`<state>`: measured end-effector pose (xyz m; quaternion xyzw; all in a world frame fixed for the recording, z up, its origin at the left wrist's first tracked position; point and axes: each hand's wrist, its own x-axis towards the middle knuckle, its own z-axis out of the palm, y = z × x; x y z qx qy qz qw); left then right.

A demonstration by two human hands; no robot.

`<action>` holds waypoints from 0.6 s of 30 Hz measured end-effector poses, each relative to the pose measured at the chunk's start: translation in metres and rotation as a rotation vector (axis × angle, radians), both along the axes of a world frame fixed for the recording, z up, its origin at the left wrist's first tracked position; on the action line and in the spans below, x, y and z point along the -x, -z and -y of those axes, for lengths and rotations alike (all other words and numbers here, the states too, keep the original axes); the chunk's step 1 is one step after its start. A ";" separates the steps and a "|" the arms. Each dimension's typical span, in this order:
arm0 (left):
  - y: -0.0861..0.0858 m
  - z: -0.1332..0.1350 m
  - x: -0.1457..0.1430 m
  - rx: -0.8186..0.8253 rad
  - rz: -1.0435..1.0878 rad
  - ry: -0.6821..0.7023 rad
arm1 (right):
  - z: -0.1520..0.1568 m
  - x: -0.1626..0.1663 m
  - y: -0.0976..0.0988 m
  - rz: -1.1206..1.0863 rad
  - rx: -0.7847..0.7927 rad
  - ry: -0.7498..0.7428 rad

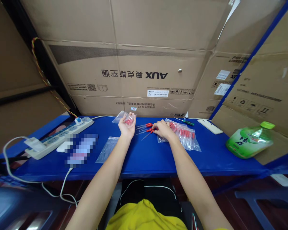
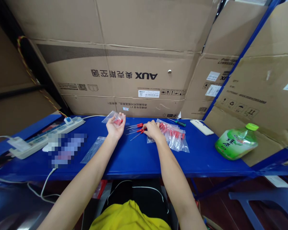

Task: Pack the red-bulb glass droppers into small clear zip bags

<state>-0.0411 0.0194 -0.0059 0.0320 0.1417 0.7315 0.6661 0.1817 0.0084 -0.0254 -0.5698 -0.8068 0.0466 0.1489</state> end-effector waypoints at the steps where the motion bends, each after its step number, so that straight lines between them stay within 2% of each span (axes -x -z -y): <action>1: 0.000 0.000 0.001 -0.002 0.002 -0.003 | 0.000 -0.001 0.000 -0.015 -0.006 -0.008; 6: -0.002 -0.001 0.007 -0.026 0.034 -0.011 | -0.003 -0.008 -0.003 -0.130 0.013 -0.075; 14: -0.005 -0.002 0.012 -0.025 0.028 -0.032 | -0.004 -0.004 0.004 -0.039 0.037 -0.057; 18: -0.006 -0.001 0.011 -0.021 0.034 -0.034 | 0.000 -0.001 -0.001 -0.014 0.036 -0.086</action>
